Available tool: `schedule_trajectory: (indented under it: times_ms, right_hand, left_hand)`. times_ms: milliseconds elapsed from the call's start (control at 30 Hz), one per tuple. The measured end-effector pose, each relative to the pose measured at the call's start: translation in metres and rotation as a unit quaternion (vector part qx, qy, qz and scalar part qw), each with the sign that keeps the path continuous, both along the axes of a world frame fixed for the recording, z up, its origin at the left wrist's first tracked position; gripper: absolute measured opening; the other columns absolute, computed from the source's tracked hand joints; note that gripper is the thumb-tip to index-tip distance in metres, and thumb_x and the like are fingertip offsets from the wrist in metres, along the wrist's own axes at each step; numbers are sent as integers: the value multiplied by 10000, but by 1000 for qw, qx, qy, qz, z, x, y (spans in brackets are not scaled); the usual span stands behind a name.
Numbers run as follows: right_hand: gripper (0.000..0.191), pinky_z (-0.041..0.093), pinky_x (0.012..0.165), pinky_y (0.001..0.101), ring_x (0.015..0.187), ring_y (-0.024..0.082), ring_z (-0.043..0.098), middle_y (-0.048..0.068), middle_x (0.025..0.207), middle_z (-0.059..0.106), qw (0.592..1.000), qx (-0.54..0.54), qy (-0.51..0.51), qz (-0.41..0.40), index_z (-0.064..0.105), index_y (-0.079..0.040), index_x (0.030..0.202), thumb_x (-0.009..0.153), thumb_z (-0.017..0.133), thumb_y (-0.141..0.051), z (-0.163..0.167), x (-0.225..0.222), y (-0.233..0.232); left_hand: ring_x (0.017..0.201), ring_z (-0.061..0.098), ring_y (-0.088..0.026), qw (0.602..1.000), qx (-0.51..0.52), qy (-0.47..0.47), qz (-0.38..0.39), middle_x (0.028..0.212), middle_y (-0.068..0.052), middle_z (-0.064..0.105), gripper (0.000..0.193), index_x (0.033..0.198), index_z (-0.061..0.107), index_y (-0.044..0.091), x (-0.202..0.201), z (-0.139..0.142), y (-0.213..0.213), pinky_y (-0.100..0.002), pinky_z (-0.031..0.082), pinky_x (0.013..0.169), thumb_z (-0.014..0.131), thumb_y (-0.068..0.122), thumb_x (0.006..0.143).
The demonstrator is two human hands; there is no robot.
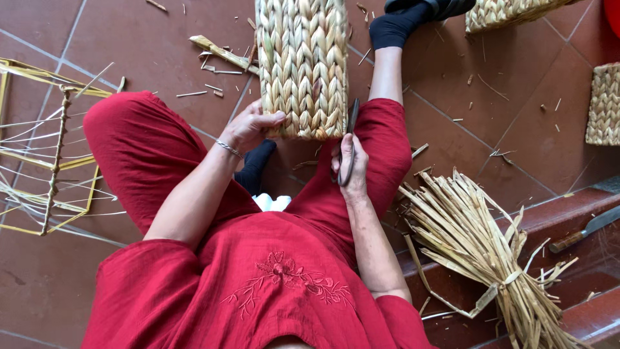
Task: The person sits on the floor weaving a water hyacinth basket, tucking and pressing woven strands along the basket rim by hand, then uses scissors to trim excess strands and holds up the finished basket.
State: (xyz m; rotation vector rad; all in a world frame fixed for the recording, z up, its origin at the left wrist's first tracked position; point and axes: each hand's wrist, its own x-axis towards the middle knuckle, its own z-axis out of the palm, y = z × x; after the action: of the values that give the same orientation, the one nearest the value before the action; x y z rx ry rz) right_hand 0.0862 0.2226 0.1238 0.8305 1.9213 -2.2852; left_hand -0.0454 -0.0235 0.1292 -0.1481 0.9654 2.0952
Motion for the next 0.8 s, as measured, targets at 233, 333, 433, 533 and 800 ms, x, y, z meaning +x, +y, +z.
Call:
schedule_trajectory:
  times_ms: [233,333,433,533,800]
  right_hand:
    - [452,368,450,201,531,36,443,-20,725,527,994,-25,-110,7,643,-60,1225,1029,569,-461,-20,13,21]
    - [525,347,438,194,515,35,413,-23,716,515,992,4,-114,48,627,-33,1325,1044,550,-469,-22,15,28]
    - [583,367,464,183,560,33,444,-12,746,515,992,56,-97,65,560,-51,1466,1023,585,-429,-30,15,33]
    - [566,550,829,202,903,60,646,32,1088,691,971,207,96,74,507,29,1500,1119,605,-377,-43,5,37]
    - [563,541,872,226,958,75,643,34,1104,691,986,143,26,76,525,40,1454,1051,637,-338,-59,-4,29]
  left_hand:
    - [1065,716,-187,999,1,-51,4,1208,-95,715,442,1321,605,16,21,-34,17,-379,586,957,740,111,911]
    - [1033,727,-190,993,10,-100,68,1178,-95,720,351,1273,611,20,16,-37,16,-390,603,925,667,217,988]
    - [1058,717,-170,992,18,-77,98,1197,-87,722,333,1277,610,19,11,-41,14,-363,594,947,634,243,1033]
    - [1051,715,-173,993,12,-58,99,1189,-93,729,321,1276,622,-1,13,-43,11,-357,592,954,638,234,1057]
    - [1107,697,-137,991,-25,-45,121,1253,-50,711,400,1338,600,47,0,-34,15,-344,598,956,619,284,1016]
